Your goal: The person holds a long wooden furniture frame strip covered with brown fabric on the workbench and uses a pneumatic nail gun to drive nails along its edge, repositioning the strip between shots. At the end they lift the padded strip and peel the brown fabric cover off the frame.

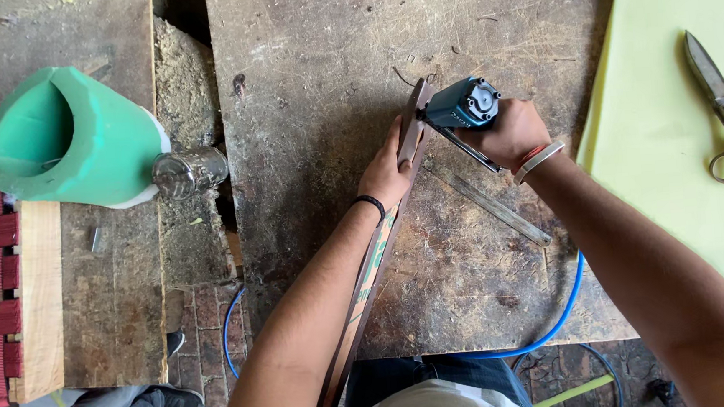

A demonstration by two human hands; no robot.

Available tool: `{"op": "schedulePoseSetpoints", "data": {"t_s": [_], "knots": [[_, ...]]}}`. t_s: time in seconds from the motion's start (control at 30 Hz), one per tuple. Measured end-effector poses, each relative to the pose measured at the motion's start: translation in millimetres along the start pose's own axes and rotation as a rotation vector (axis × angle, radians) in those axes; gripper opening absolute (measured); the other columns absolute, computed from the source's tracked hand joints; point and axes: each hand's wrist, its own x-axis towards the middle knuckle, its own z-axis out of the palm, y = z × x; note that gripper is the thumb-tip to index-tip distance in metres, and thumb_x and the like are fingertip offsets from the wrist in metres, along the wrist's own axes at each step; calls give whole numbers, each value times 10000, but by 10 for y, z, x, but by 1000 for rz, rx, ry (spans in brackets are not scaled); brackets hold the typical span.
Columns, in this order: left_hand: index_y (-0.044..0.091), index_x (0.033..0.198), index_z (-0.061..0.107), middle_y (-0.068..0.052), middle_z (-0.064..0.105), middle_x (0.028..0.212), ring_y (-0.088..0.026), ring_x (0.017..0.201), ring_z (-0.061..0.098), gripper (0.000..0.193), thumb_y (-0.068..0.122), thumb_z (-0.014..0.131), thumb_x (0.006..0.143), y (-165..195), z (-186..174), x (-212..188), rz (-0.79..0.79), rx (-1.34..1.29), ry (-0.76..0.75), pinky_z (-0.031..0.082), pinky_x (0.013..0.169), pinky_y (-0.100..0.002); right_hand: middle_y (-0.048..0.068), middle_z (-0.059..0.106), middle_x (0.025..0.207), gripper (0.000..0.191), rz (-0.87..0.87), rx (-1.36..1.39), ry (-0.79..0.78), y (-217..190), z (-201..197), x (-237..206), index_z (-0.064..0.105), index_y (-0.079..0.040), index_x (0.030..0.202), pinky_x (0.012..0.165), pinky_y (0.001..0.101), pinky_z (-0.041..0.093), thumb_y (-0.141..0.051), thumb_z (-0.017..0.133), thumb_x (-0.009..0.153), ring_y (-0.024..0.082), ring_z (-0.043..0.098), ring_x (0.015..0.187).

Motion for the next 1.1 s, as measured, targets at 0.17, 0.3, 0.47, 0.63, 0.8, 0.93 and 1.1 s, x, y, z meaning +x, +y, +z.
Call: {"op": "schedulePoseSetpoints", "data": {"t_s": [0.17,0.3,0.47,0.63,0.8,0.93,1.1], "knots": [[337,1637,-16,-199,544,1491,-344,1175,697,1020,90,646,901,74,-17,-13,-68,-11,-44,607,969,-451,131,776,873,512,41,-43,-79,21,7,-44,757,-74,1053,766,371,624,-533,778,827,234,752,720],[340,1628,-30,-199,523,1512,-355,1208,669,1066,27,655,875,102,-57,-20,-23,-51,-36,579,998,-457,154,768,888,601,83,-83,-165,-19,78,-201,734,-25,1051,731,361,640,-578,771,821,231,757,726],[326,1629,-41,-185,497,1534,-343,1268,630,1106,-23,664,851,163,-78,-40,-56,-45,-83,547,1035,-459,169,756,880,612,86,-105,-213,-59,130,-326,733,11,1011,691,352,633,-560,799,801,227,747,713],[264,1637,-41,-193,476,1544,-330,1278,629,1136,-72,669,817,187,-114,-47,-55,-55,-91,551,1049,-441,140,760,830,515,2,-189,-201,-190,178,-563,756,-26,991,624,331,624,-529,751,884,196,733,647],[248,1623,-26,-206,434,1568,-353,1288,598,1161,-110,681,774,127,-95,-64,-19,-55,-68,535,1044,-459,124,752,848,433,36,-212,-196,-244,156,-602,725,-70,1117,588,346,615,-464,696,940,191,721,652],[307,1665,-4,-194,524,1529,-324,1210,680,1143,-70,674,825,168,-104,-51,-142,-95,-82,605,951,-442,130,729,959,441,168,-93,-107,-39,191,-591,608,-141,1317,630,384,626,-342,674,931,228,721,746],[295,1673,-55,-237,456,1551,-324,1124,726,1127,-74,628,857,445,-193,377,-187,67,-11,671,804,-388,177,707,1114,556,-226,-110,393,122,497,-888,633,-47,1264,898,387,587,-361,776,828,297,695,1003]]}}
